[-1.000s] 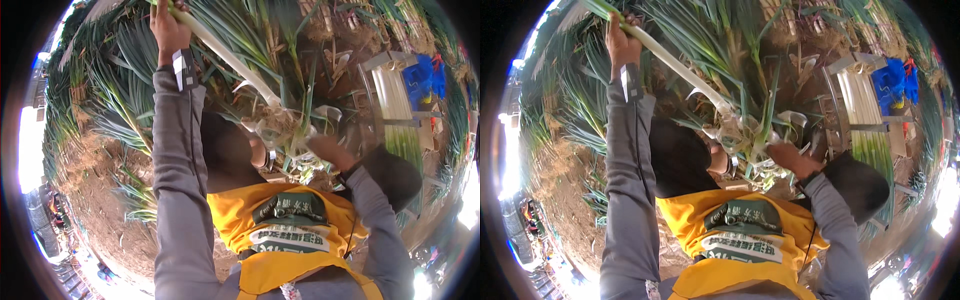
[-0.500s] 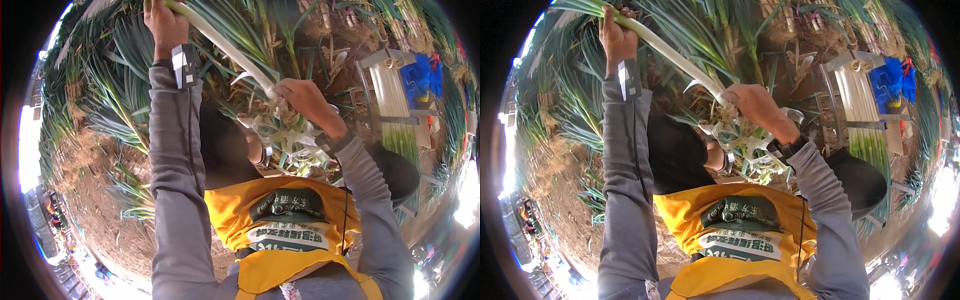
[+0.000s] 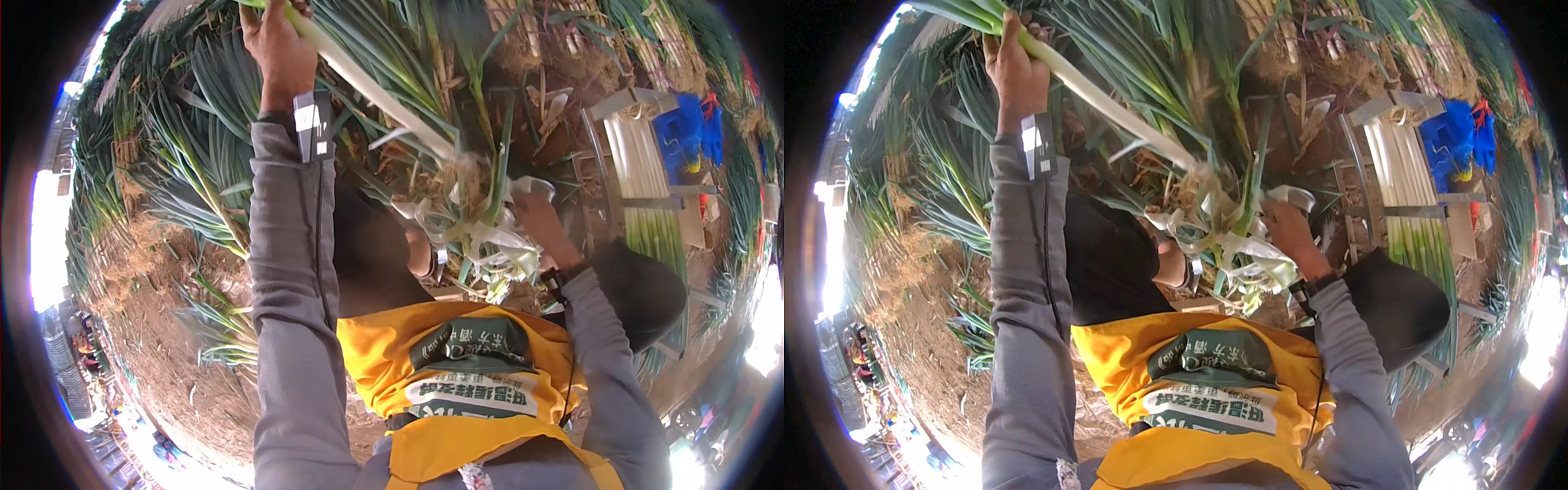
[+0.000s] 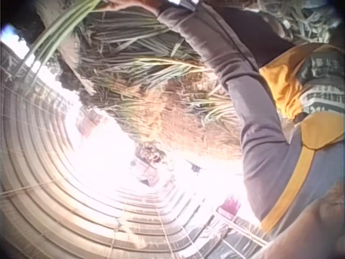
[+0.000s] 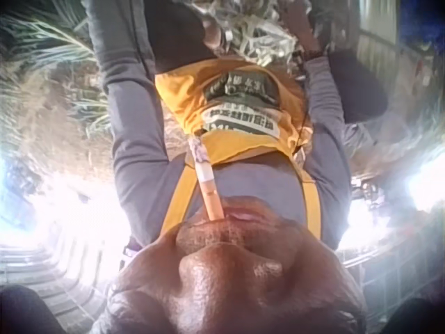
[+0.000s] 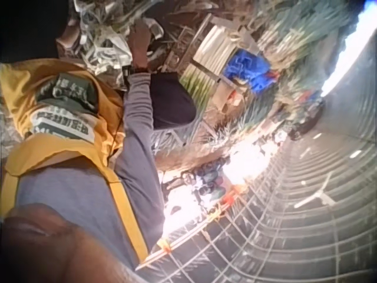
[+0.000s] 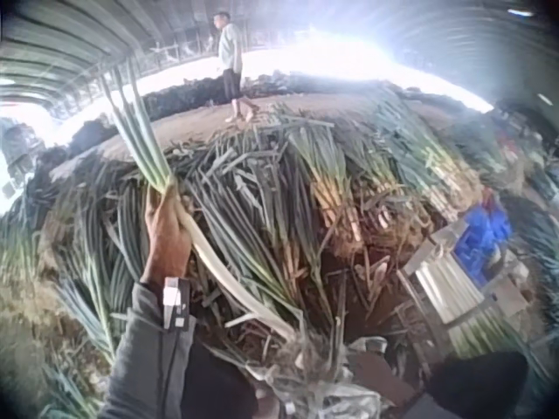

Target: Cleaning and trimming leeks by removing outer layers and roots.

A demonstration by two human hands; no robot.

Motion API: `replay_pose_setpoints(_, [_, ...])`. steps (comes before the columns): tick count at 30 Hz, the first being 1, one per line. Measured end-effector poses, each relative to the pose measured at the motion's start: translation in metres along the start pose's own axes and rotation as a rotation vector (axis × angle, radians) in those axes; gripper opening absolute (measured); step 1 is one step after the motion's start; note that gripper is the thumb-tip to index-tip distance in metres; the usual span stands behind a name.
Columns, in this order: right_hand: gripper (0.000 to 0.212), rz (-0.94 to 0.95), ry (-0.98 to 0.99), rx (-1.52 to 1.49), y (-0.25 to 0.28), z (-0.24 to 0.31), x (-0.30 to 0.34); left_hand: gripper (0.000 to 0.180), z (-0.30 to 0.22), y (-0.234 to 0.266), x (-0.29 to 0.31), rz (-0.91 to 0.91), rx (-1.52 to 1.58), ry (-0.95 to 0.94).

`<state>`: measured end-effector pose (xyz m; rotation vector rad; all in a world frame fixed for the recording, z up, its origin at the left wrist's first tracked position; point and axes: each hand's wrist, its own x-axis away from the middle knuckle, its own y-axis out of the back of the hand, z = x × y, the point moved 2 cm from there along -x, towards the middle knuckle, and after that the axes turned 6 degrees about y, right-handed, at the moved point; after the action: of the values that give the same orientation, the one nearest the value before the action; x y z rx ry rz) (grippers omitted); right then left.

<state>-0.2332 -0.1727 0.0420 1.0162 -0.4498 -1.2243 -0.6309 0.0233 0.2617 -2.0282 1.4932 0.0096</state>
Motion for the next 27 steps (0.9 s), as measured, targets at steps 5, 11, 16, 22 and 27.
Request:
replay_pose_setpoints(5, [0.026,-0.082,0.148,-0.012,0.06,0.104,-0.066,0.029,0.0,0.007,0.001,-0.029,-0.034,0.022])
replay_pose_setpoints(11, [0.025,-0.056,0.446,0.191,0.04,0.13,-0.124,0.022,0.026,0.004,-0.009,0.096,-0.197,-0.015])
replay_pose_setpoints(16, [0.02,0.061,0.427,0.035,0.015,0.098,-0.068,0.018,0.011,0.038,-0.015,0.097,-0.717,-0.323])
replay_pose_setpoints(22, [0.019,-0.246,0.344,-0.034,0.052,0.133,-0.12,0.016,0.013,0.007,0.002,0.145,-0.253,-0.022])
replay_pose_setpoints(27, [0.015,-0.004,0.58,-0.073,0.042,0.125,-0.108,0.017,0.006,0.006,0.001,0.043,-0.044,-0.005])
